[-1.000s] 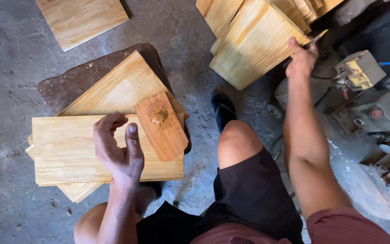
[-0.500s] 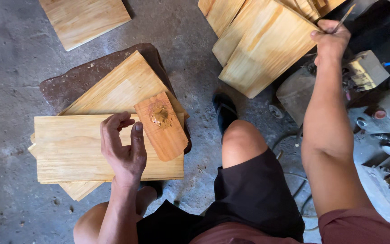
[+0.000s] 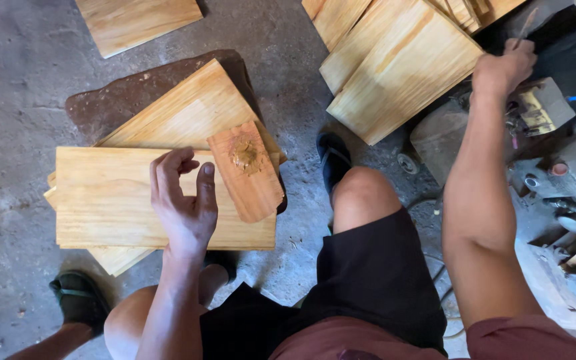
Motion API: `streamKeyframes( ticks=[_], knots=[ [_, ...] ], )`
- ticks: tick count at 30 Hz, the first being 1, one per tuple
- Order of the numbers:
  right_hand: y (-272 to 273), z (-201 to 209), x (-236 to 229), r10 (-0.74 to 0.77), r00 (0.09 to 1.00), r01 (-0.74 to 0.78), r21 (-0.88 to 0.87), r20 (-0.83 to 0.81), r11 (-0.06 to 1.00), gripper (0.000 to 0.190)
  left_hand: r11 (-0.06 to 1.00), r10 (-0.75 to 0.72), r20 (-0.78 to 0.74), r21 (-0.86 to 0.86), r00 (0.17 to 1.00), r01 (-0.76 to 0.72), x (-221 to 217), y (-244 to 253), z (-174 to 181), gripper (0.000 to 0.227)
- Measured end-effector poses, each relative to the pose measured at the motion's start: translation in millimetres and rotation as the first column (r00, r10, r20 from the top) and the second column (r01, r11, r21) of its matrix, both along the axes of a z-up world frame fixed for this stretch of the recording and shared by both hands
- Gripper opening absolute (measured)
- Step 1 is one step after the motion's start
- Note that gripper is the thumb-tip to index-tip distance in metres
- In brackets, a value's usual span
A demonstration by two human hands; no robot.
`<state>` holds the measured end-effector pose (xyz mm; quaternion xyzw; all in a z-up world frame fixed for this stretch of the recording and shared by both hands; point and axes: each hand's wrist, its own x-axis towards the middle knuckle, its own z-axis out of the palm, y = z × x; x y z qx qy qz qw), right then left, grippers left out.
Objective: The person sits on the floor and applies a brown paste from a small jar onto rectangular wooden boards using a small metal tool. They spread the paste along the surface of each board, then set the treated boards aside and pick up another one to repeat the process.
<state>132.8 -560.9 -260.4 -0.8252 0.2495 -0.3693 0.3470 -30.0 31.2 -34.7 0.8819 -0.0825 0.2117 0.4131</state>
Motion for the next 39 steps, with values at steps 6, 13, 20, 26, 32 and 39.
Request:
streamKeyframes(
  ticks=[6,13,20,26,32,39],
  knots=[
    [109.9,89.1,-33.9,0.442,0.855,-0.494,-0.168,-0.272,0.853,0.029,1.000,0.010,-0.003,0.001,1.000,-0.010,-4.2,10.7,2.7,0.026],
    [194.7,206.5,-59.3,0.662,0.725,-0.681,-0.049,-0.191,0.731,0.027,1.000,0.023,0.004,0.010,1.000,-0.023,-19.9,23.0,10.8,0.025],
    [146.5,97.4,-63.2,0.424,0.883,-0.466,-0.479,-0.201,0.744,0.035,0.988,-0.099,0.080,0.127,0.992,0.088,-14.4,-25.4,-10.4,0.035],
    [167.3,101.0,-83.4,0.615,0.715,-0.699,-0.349,-0.333,0.624,0.027,0.968,-0.048,-0.110,0.241,0.993,0.073,-15.4,-27.6,-33.0,0.040],
    [265.4,190.2,-117.4,0.803,0.429,-0.890,-0.343,-0.414,0.299,0.016,0.850,0.209,-0.431,0.524,0.878,0.055,-34.9,-29.1,-43.5,0.077],
    [346.5,204.6,-142.4,0.803,0.336,-0.924,-0.338,-0.493,0.179,0.029,0.844,0.273,-0.440,0.536,0.855,0.006,-49.4,-42.7,-71.3,0.079]
  ],
)
